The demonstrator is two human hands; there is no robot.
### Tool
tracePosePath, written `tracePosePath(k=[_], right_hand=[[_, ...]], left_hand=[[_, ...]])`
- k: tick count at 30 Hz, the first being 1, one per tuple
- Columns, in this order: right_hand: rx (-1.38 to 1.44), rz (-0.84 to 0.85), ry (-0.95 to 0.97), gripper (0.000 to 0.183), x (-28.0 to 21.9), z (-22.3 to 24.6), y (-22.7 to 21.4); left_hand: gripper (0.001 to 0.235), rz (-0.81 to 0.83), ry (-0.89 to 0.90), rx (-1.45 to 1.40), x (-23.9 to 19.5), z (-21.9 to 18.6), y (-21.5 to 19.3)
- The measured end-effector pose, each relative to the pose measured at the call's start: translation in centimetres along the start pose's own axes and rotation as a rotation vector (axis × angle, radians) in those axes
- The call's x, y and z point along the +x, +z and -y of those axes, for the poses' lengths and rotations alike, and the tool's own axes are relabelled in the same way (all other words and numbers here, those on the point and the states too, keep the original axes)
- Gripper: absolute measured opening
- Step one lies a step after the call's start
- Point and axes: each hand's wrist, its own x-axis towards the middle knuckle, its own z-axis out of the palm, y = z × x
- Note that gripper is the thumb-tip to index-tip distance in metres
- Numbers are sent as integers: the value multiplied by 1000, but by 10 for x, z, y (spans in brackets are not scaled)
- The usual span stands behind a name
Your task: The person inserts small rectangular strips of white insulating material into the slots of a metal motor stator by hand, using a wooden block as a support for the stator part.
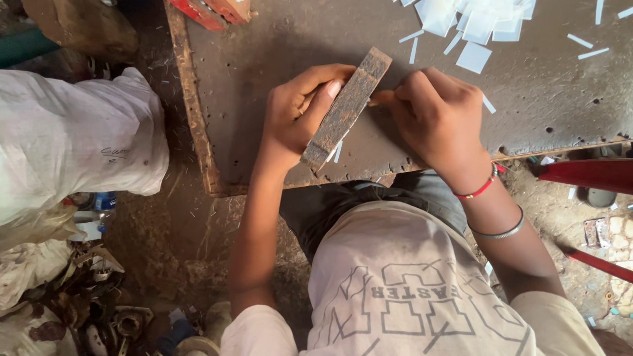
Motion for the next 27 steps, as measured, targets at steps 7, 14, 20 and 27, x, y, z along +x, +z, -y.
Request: tracePosePath(k=[7, 14, 20, 27], right_hand=[[14, -13, 40, 34, -7, 4, -3], [-241, -77, 204, 20, -28, -10, -59], [-276, 64, 175, 25, -35, -21, -57], [-236, 150, 1, 51, -39, 19, -68]], left_hand=[[28, -47, 4, -87, 0, -2, 1], [46, 163, 203, -62, -49, -38, -18], [38, 52, -163, -150, -42, -65, 7], [33, -11, -180, 308, -15, -93, 8]])
